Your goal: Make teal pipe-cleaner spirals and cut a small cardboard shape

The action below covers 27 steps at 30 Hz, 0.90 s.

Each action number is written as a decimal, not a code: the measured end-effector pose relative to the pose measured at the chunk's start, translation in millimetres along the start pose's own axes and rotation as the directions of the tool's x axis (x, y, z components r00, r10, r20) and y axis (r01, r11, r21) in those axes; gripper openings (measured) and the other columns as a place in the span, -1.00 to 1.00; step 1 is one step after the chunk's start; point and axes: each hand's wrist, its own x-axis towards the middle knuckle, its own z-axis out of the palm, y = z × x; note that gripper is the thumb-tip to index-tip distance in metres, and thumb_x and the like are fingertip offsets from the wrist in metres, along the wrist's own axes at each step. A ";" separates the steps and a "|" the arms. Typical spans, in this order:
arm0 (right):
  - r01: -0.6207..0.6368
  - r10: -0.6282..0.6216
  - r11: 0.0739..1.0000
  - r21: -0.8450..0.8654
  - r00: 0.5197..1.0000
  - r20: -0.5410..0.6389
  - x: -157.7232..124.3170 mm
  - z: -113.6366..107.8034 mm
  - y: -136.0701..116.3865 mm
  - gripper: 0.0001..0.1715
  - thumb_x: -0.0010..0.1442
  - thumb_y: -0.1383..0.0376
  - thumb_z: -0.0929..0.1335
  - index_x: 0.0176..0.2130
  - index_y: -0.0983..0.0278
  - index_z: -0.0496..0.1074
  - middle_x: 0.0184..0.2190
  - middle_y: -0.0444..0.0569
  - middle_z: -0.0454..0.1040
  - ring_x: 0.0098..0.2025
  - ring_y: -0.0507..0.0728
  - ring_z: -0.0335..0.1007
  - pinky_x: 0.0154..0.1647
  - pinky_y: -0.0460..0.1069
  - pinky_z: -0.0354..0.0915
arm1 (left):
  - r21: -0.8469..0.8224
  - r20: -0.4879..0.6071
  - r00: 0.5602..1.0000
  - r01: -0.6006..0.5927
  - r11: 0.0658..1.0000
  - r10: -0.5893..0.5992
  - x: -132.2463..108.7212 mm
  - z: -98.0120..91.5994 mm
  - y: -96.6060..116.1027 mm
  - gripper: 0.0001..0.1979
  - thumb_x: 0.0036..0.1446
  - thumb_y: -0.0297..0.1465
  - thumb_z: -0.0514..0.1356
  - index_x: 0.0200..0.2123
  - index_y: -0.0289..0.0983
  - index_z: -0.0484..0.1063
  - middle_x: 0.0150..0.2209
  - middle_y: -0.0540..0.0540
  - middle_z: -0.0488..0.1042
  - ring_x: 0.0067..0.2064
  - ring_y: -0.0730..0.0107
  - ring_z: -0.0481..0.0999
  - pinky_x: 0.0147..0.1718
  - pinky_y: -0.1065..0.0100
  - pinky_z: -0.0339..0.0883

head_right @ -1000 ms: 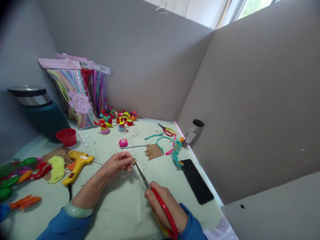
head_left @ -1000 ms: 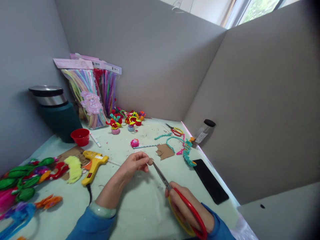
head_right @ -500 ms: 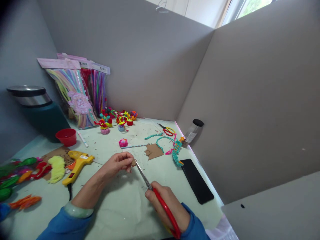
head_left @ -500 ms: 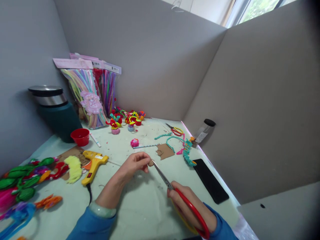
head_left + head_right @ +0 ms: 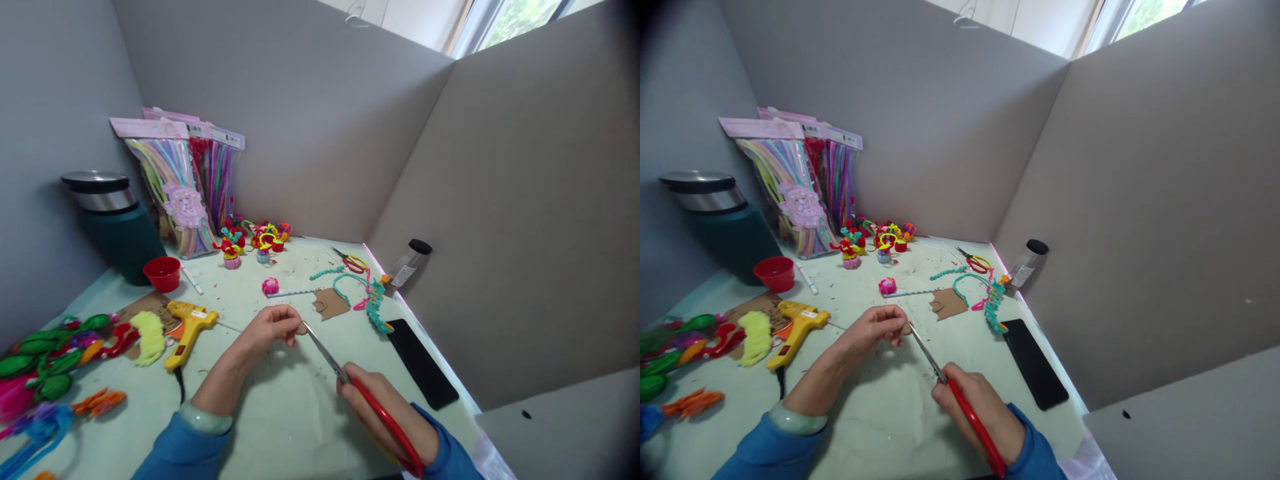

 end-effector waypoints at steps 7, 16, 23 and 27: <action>-0.009 0.008 1.000 -0.030 1.000 -0.019 3.3 -8.2 -0.4 -0.63 0.23 0.05 0.16 -0.45 0.25 0.20 -0.61 -0.23 0.11 -0.57 -0.01 0.00 -0.50 -0.08 0.09 | 0.107 0.034 0.999 -0.028 0.994 0.024 7.1 -0.9 10.8 -0.78 -0.08 -0.27 0.25 -0.48 -0.33 0.40 -0.48 -0.06 0.46 -0.56 0.52 0.34 -0.48 0.42 0.24; -0.023 0.007 0.984 -0.178 0.996 -0.089 5.0 -19.8 13.5 -0.63 0.22 0.05 0.18 -0.44 0.26 0.21 -0.61 -0.21 0.18 -0.57 -0.01 0.07 -0.51 -0.11 0.08 | 0.290 0.072 0.994 -0.096 0.952 0.078 28.1 10.7 27.1 -0.79 -0.07 -0.28 0.23 -0.50 -0.32 0.39 -0.59 -0.01 0.41 -0.57 0.50 0.33 -0.54 0.45 0.16; -0.054 0.038 0.960 -0.274 0.997 -0.065 7.5 -16.8 15.8 -0.65 0.19 0.05 0.22 -0.44 0.25 0.26 -0.62 -0.16 0.27 -0.57 0.02 0.19 -0.52 -0.12 0.07 | 0.311 -0.031 0.993 -0.101 0.945 0.116 37.5 7.5 4.2 -0.76 -0.09 -0.24 0.24 -0.51 -0.33 0.42 -0.56 -0.04 0.44 -0.57 0.49 0.35 -0.53 0.44 0.19; -0.110 0.072 0.915 -0.387 0.991 -0.110 8.1 -14.8 18.9 -0.70 0.17 0.06 0.26 -0.32 0.24 0.35 -0.50 -0.09 0.42 -0.45 0.09 0.36 -0.42 -0.10 0.15 | 0.112 -0.184 0.983 0.002 0.994 0.019 39.3 5.1 -6.2 -0.72 -0.12 -0.21 0.26 -0.47 -0.34 0.40 -0.40 -0.11 0.49 -0.59 0.54 0.36 -0.52 0.41 0.27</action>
